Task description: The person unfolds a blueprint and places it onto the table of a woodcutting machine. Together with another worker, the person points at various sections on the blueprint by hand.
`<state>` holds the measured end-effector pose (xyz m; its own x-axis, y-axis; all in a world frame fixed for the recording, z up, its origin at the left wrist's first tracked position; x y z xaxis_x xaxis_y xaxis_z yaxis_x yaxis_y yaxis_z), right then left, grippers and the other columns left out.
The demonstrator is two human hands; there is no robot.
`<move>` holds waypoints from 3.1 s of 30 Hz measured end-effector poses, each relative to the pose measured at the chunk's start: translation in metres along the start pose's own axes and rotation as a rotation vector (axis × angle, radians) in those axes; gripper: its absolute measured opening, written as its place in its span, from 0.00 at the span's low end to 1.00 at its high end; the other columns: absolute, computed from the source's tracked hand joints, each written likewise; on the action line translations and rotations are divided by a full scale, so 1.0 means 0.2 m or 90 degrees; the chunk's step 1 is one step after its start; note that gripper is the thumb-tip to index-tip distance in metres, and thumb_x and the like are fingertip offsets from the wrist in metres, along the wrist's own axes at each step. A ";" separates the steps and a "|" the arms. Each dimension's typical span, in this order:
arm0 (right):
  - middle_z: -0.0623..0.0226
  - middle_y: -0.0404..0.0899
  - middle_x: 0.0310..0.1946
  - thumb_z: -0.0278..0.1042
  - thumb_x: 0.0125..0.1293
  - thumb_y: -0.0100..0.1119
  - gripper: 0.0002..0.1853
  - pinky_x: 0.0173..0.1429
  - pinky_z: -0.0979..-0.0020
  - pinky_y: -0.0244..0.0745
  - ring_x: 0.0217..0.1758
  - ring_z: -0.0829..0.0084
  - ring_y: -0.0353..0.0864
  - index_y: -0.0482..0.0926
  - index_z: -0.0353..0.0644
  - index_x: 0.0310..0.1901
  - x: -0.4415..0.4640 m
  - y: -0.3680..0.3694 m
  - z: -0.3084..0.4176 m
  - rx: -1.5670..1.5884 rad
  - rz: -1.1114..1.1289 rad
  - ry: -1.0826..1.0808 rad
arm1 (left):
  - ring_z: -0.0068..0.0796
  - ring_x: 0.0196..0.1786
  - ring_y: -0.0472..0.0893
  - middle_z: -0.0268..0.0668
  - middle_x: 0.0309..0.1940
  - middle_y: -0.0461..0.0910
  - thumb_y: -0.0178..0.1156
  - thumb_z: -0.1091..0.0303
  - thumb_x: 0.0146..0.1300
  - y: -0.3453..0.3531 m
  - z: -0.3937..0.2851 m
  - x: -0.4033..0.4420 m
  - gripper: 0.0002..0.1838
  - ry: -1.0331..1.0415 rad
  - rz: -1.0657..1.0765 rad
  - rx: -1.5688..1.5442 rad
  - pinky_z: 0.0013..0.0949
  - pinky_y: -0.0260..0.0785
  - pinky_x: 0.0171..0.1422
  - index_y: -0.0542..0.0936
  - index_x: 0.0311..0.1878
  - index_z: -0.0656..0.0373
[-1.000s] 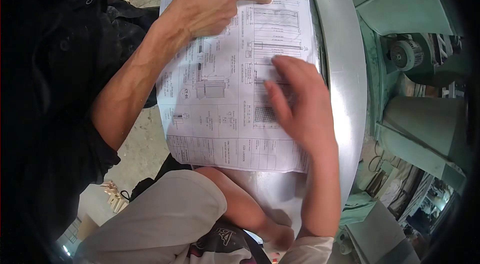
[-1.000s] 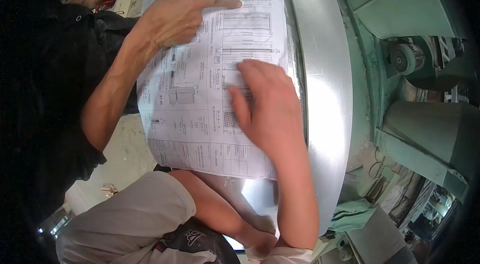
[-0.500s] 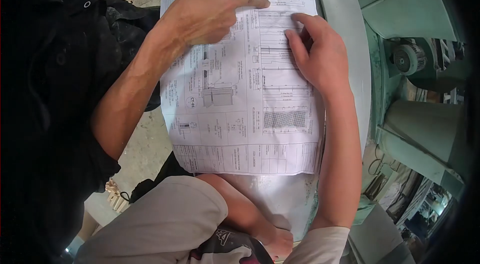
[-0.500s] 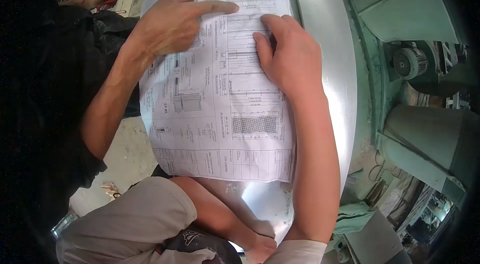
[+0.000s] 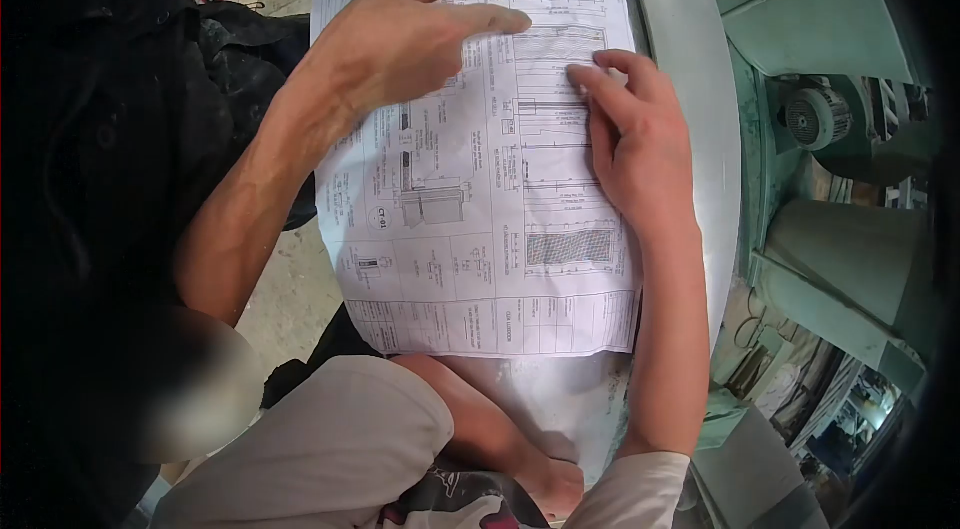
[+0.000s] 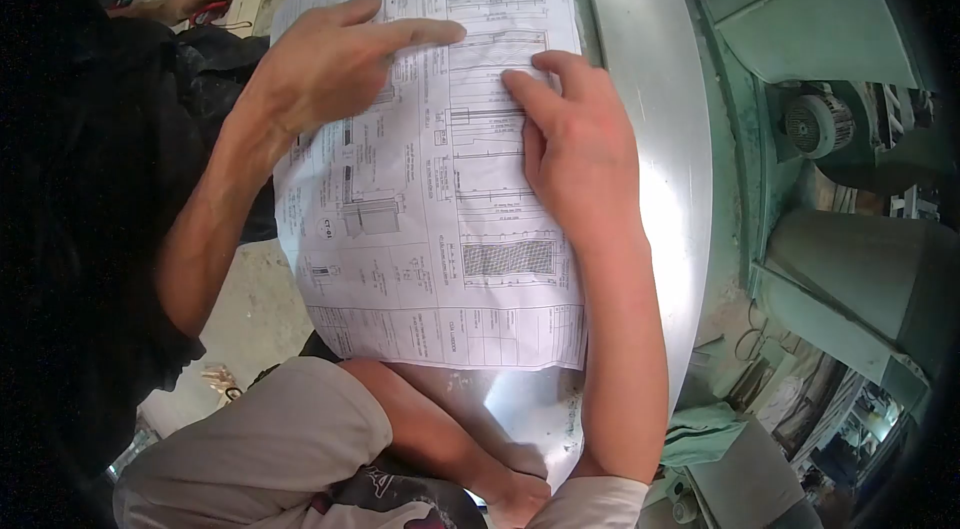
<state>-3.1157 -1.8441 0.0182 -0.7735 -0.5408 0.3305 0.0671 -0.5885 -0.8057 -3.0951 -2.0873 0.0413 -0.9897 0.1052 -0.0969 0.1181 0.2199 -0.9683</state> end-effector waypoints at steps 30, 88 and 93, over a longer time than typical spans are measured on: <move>0.60 0.78 0.68 0.21 0.64 0.66 0.33 0.69 0.56 0.73 0.67 0.55 0.78 0.83 0.57 0.72 -0.09 -0.04 0.20 -0.213 0.148 0.070 | 0.19 0.39 0.82 0.24 0.42 0.80 0.72 0.74 0.68 0.02 -0.02 -0.22 0.34 0.144 0.007 0.214 0.22 0.83 0.43 0.86 0.70 0.19; 0.56 0.79 0.70 0.19 0.62 0.67 0.31 0.74 0.54 0.76 0.69 0.51 0.79 0.84 0.48 0.68 -0.12 -0.02 0.20 -0.164 0.101 0.088 | 0.21 0.34 0.80 0.27 0.33 0.75 0.70 0.78 0.59 0.07 -0.03 -0.26 0.36 0.133 -0.049 0.087 0.26 0.78 0.37 0.89 0.69 0.31; 0.56 0.79 0.71 0.19 0.62 0.66 0.30 0.74 0.54 0.75 0.70 0.51 0.78 0.86 0.50 0.68 -0.14 -0.04 0.20 -0.154 0.102 0.084 | 0.21 0.39 0.80 0.28 0.45 0.79 0.76 0.74 0.65 0.08 -0.01 -0.25 0.36 0.133 0.010 0.144 0.19 0.81 0.40 0.84 0.74 0.27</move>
<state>-3.0702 -1.8491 0.0346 -0.8416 -0.5226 0.1364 0.0549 -0.3339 -0.9410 -3.0433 -2.0863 0.0310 -0.9471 0.3091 -0.0862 0.0901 -0.0019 -0.9959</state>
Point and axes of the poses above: each hand's wrist, its own x-axis towards the middle knuckle, its own y-axis out of the palm, z = x × y, the point moved 3 cm from there along x, towards the middle knuckle
